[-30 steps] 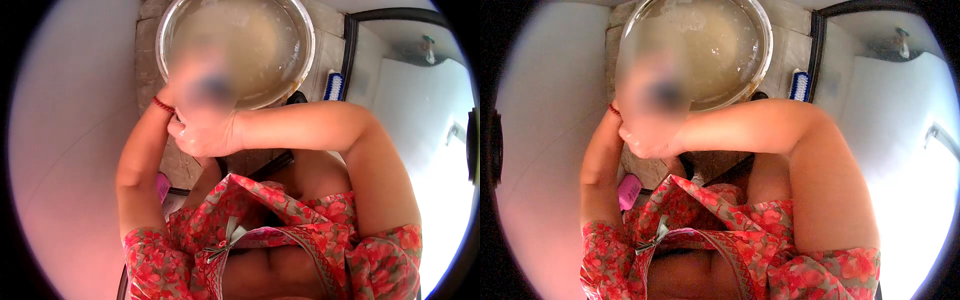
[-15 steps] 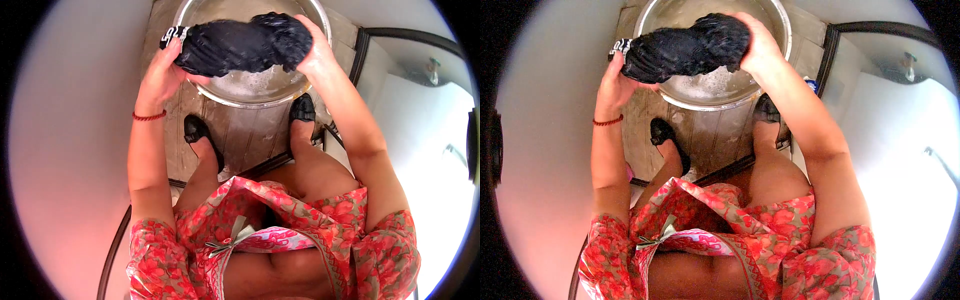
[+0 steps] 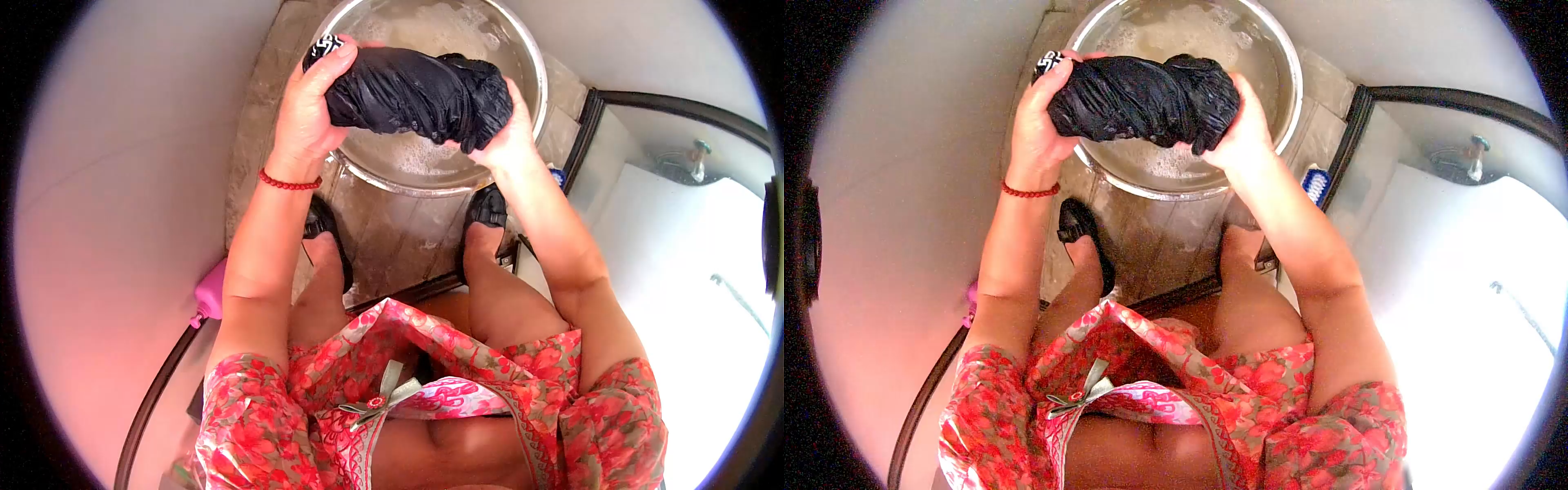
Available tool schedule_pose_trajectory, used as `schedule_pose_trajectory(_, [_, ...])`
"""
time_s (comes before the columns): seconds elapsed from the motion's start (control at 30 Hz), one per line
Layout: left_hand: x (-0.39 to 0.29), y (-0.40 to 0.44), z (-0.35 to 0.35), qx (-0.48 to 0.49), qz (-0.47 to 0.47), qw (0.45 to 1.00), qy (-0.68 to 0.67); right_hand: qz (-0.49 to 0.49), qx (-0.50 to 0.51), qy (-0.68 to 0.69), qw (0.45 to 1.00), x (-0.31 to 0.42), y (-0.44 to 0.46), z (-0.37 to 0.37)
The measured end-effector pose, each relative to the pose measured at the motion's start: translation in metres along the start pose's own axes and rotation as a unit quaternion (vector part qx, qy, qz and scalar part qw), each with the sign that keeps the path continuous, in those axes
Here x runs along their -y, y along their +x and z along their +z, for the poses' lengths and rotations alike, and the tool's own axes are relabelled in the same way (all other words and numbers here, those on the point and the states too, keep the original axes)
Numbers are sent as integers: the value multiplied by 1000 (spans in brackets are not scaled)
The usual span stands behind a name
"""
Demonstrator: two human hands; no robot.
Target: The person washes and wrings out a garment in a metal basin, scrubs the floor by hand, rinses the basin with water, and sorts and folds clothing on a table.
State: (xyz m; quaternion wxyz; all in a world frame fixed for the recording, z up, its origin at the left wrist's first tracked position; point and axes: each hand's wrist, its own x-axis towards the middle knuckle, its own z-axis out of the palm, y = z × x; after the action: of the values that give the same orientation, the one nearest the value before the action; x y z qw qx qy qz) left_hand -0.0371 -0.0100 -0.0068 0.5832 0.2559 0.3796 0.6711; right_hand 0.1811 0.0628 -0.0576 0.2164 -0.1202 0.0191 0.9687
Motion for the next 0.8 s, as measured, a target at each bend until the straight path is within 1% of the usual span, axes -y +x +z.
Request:
schedule_pose_trajectory(0.03, [3, 0, 0, 1, 2, 1000, 1, -77, -163, -46, 983, 0, 3, 24])
schedule_pose_trajectory(0.07, [7, 0, -1, -20, -28, 999, -3, -152, -319, -89, 931, 1, 5, 40])
schedule_pose_trajectory(0.1, [10, -1, 0, -40, -58, 997, -7, -152, -317, -90, 932, 5, 5, 44])
schedule_pose_trajectory(0.17, [21, -2, 3, -102, -81, 991, -21, -283, -251, -199, 904, 14, 5, 50])
schedule_pose_trajectory(0.2, [23, -1, 4, -101, -96, 989, -38, -333, -224, -263, 877, 11, -1, 64])
schedule_pose_trajectory(0.23, [24, 0, 5, -101, -111, 987, -55, -369, -194, -349, 839, 8, -6, 76])
schedule_pose_trajectory(0.27, [23, 0, 8, -98, -114, 987, -56, -381, -164, -409, 813, 2, -9, 85])
schedule_pose_trajectory(0.3, [19, 0, 13, -95, -119, 984, -87, -390, -133, -467, 783, -5, -11, 93])
schedule_pose_trajectory(0.33, [17, 0, 16, -92, -124, 981, -118, -431, -108, -582, 681, -11, -15, 99])
schedule_pose_trajectory(0.37, [17, 2, 18, -148, -140, 972, -119, -461, -82, -682, 561, -16, -18, 106])
schedule_pose_trajectory(0.43, [0, 0, 39, -137, -159, 972, -109, -536, 24, -694, 480, -28, -19, 121])
schedule_pose_trajectory(0.47, [-1, 2, 31, -108, -180, 970, -124, -606, 61, -688, 394, -34, -4, 114])
schedule_pose_trajectory(0.5, [-14, 0, 36, -27, -190, 976, -102, -666, 99, -674, 304, -38, 8, 105])
schedule_pose_trajectory(0.53, [-17, 2, 40, -11, -195, 977, -82, -606, 31, -729, 316, -58, -18, 128])
schedule_pose_trajectory(0.57, [-20, 2, 45, 5, -200, 978, -62, -609, 44, -738, 286, -62, -19, 127])
schedule_pose_trajectory(0.6, [-18, -3, 77, -222, -188, 957, -6, -610, 45, -745, 266, -68, -22, 127])
schedule_pose_trajectory(0.63, [-26, 0, 81, -170, -200, 965, 28, -611, 45, -751, 245, -74, -23, 128])
schedule_pose_trajectory(0.7, [-34, -12, 111, -217, -151, 961, 81, -651, 93, -706, 263, -84, -18, 128])
schedule_pose_trajectory(0.73, [-35, -7, 102, -216, -177, 956, 89, -650, 95, -713, 245, -85, -19, 128])
schedule_pose_trajectory(0.77, [-37, -3, 90, -188, -174, 960, 115, -665, 98, -705, 226, -91, -14, 126])
schedule_pose_trajectory(0.8, [-41, 0, 89, -161, -184, 956, 160, -666, 101, -691, 262, -96, -12, 125])
